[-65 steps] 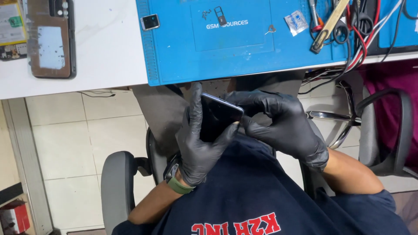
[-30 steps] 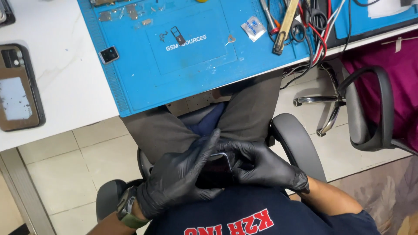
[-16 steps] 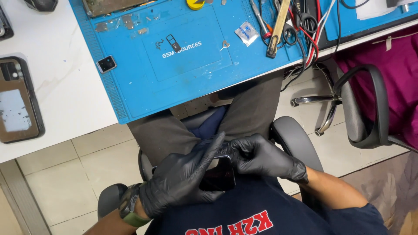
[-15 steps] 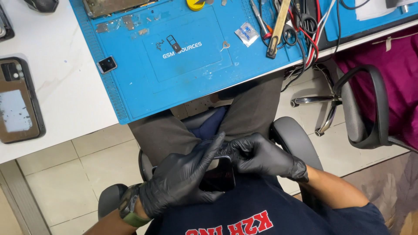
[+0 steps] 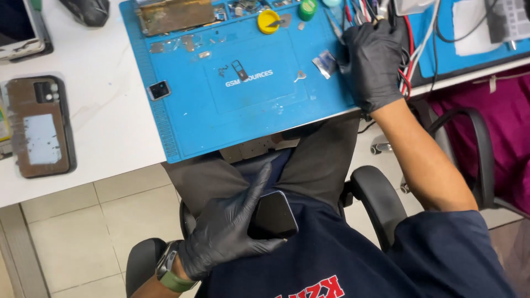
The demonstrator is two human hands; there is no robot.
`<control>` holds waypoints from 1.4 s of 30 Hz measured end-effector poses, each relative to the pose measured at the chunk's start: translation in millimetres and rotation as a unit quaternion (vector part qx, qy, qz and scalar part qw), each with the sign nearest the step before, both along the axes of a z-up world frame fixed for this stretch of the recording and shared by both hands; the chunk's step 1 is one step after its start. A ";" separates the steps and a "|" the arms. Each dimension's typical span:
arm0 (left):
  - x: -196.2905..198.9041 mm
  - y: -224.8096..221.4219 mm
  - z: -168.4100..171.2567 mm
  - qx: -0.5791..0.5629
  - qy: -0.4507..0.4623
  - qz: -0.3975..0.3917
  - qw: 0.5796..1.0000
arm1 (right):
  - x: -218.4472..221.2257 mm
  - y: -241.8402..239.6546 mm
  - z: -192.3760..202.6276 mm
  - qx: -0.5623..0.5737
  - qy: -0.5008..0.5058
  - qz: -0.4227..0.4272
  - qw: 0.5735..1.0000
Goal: The person disassembles a smartphone by removing the back cover and unscrewing internal components. They use a screwdriver and tweezers to detach the battery and other parts, then place the disassembled pieces on the workbench.
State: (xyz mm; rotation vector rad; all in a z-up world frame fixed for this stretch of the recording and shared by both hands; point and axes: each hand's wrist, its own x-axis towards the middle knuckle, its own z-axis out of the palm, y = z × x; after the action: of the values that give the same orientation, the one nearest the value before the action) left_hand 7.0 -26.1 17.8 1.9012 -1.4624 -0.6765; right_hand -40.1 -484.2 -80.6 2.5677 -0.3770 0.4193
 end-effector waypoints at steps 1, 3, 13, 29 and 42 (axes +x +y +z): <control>0.8 3.9 -4.9 0.001 0.002 0.005 1.000 | 3.0 -9.3 -0.4 0.001 0.002 0.005 1.000; 0.7 11.0 -15.7 0.055 0.026 0.000 0.998 | 4.1 -28.3 -2.5 -0.104 0.058 -0.082 0.989; -0.2 9.9 -8.9 0.022 0.057 0.001 0.998 | -25.7 -23.1 51.4 0.191 0.008 0.027 0.981; 6.0 14.3 -5.5 -0.063 -0.013 0.107 0.992 | -51.4 27.7 38.6 -0.010 0.076 -0.039 0.996; 5.7 27.3 -26.5 -0.074 0.003 0.130 0.989 | -71.6 -17.5 110.2 0.265 -0.147 0.067 0.951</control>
State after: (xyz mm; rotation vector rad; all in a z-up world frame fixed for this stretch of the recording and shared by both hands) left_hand 12.8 1.2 -8.7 1.9255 -1.1976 -0.4385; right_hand -111.8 -501.8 29.5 3.0688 -0.4747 0.8576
